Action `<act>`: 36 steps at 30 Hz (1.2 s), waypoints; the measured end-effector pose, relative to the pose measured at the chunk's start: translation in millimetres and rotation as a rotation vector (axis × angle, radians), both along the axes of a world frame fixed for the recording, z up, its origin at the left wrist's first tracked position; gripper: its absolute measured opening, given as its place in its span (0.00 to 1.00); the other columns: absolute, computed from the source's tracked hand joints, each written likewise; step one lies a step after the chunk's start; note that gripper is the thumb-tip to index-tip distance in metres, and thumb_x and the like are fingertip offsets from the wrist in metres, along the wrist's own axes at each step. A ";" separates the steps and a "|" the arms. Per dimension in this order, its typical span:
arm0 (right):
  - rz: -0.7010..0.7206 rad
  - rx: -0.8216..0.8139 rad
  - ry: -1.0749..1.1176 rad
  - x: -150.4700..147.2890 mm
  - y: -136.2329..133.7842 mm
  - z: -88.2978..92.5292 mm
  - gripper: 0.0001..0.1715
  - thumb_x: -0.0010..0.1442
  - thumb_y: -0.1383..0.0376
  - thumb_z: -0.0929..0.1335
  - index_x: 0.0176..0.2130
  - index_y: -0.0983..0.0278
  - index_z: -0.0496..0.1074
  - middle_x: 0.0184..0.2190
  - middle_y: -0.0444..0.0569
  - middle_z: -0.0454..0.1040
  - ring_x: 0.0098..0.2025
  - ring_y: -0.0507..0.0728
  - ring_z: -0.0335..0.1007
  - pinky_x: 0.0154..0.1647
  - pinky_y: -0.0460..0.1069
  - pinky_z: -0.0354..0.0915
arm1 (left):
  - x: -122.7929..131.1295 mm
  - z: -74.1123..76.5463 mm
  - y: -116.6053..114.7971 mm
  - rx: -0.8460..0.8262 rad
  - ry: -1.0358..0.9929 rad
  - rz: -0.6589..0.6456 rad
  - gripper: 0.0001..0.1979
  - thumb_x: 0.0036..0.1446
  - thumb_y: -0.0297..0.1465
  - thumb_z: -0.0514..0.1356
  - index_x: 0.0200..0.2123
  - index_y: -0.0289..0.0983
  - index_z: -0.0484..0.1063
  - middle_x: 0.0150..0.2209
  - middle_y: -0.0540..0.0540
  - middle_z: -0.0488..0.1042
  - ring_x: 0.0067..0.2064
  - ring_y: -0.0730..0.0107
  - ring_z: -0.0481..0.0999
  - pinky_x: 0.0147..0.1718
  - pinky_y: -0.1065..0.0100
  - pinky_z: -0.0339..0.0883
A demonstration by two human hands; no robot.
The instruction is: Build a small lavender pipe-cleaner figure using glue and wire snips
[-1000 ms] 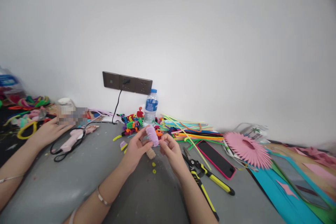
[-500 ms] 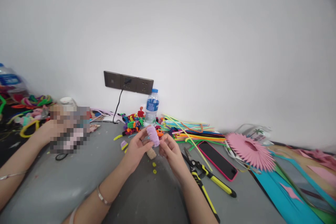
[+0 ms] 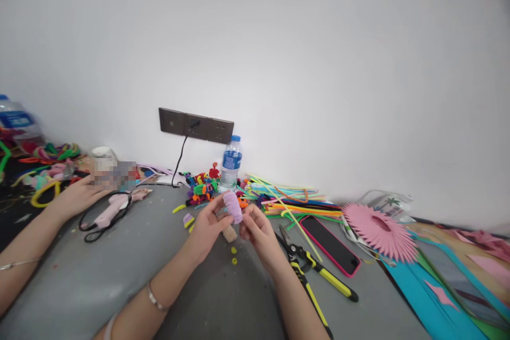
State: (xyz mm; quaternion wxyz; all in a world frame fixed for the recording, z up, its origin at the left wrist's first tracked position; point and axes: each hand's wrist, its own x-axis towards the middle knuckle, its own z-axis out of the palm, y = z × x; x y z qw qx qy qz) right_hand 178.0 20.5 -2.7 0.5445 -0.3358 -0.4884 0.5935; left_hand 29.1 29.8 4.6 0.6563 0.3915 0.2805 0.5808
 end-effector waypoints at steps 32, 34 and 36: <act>0.015 0.014 0.041 -0.2 -1.3 -1.1 0.22 0.57 0.49 0.73 0.31 0.61 0.63 0.20 0.37 0.65 0.22 0.49 0.58 0.25 0.45 0.56 | 0.6 0.0 0.0 -0.019 -0.025 0.012 0.26 0.43 0.26 0.72 0.49 0.37 0.76 0.52 0.41 0.76 0.50 0.60 0.76 0.50 0.63 0.69; 0.019 0.013 0.039 0.0 -0.7 -1.6 0.22 0.57 0.49 0.73 0.31 0.61 0.63 0.21 0.37 0.65 0.22 0.49 0.58 0.25 0.45 0.55 | 0.7 -0.1 0.3 -0.018 -0.024 0.015 0.26 0.43 0.26 0.72 0.49 0.37 0.76 0.52 0.41 0.76 0.51 0.60 0.75 0.50 0.63 0.69; 0.023 0.012 0.038 0.4 -0.2 -1.9 0.22 0.57 0.49 0.72 0.31 0.61 0.63 0.21 0.37 0.65 0.22 0.49 0.58 0.26 0.45 0.55 | 0.9 0.3 0.4 -0.017 -0.024 0.012 0.26 0.43 0.26 0.72 0.48 0.37 0.76 0.52 0.42 0.76 0.52 0.60 0.75 0.51 0.63 0.69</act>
